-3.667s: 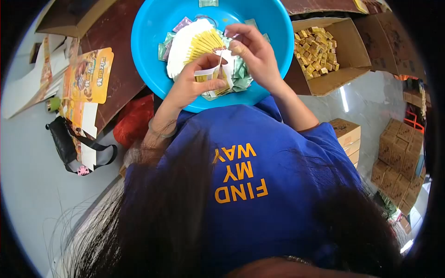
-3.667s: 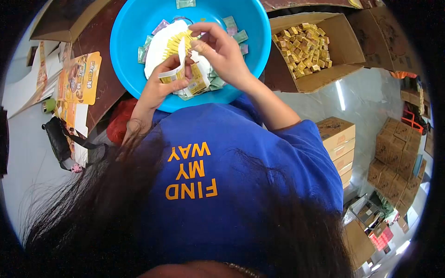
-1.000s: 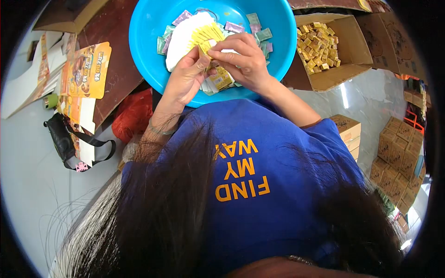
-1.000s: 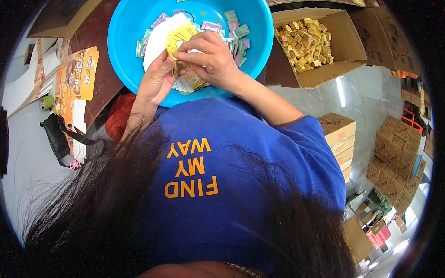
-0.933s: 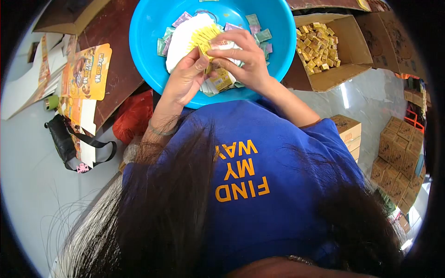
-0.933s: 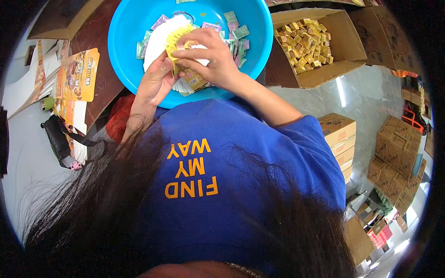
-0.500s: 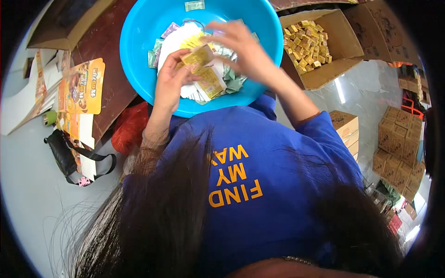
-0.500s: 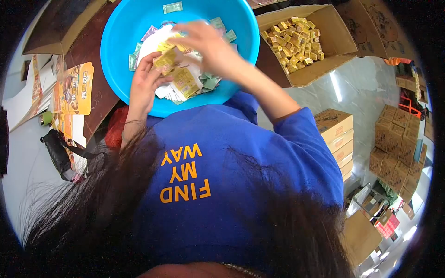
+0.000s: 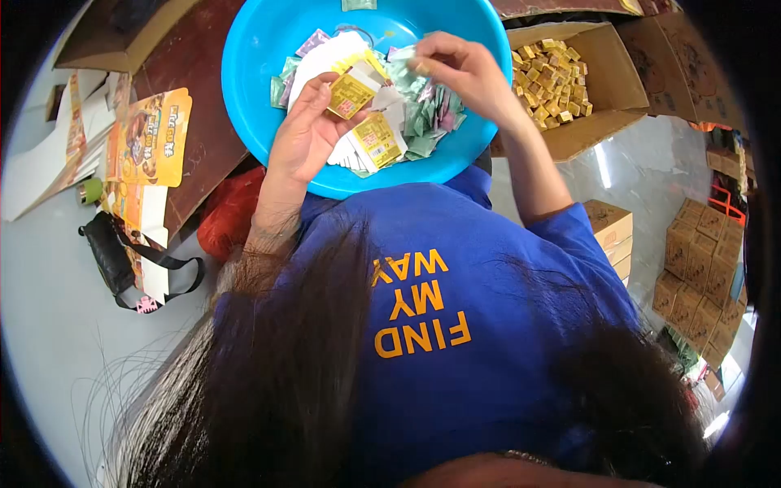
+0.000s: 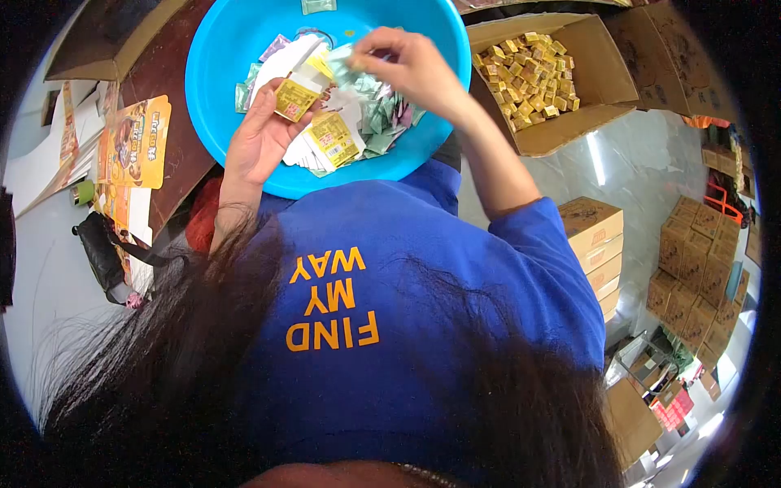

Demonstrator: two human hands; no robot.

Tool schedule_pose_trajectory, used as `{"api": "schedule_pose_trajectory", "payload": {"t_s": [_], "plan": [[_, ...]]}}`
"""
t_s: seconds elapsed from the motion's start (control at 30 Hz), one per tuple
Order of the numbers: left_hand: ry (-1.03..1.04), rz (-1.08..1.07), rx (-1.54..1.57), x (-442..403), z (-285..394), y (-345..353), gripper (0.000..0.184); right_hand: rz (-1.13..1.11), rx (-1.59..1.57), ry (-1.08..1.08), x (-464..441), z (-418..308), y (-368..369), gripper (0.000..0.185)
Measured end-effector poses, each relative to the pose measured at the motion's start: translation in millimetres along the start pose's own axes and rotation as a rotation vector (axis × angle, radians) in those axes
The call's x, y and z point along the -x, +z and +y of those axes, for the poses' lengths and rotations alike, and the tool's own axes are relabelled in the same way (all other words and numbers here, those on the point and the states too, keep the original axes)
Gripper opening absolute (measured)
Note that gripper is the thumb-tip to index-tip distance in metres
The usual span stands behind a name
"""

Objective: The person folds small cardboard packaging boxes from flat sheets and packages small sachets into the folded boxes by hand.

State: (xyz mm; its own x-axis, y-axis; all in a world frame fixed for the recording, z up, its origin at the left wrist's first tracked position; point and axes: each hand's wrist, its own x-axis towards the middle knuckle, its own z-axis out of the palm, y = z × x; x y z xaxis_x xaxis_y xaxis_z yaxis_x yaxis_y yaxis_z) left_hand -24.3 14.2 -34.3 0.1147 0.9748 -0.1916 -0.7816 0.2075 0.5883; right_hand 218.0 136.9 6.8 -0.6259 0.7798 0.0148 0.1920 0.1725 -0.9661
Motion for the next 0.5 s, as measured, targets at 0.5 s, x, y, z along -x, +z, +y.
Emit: {"api": "schedule_pose_trajectory", "payload": {"t_s": [0.5], "plan": [[0.066,-0.026,-0.040,2,-8,23,0.029,0.329,0.666,-0.583,6,-27,52,0.006]]}}
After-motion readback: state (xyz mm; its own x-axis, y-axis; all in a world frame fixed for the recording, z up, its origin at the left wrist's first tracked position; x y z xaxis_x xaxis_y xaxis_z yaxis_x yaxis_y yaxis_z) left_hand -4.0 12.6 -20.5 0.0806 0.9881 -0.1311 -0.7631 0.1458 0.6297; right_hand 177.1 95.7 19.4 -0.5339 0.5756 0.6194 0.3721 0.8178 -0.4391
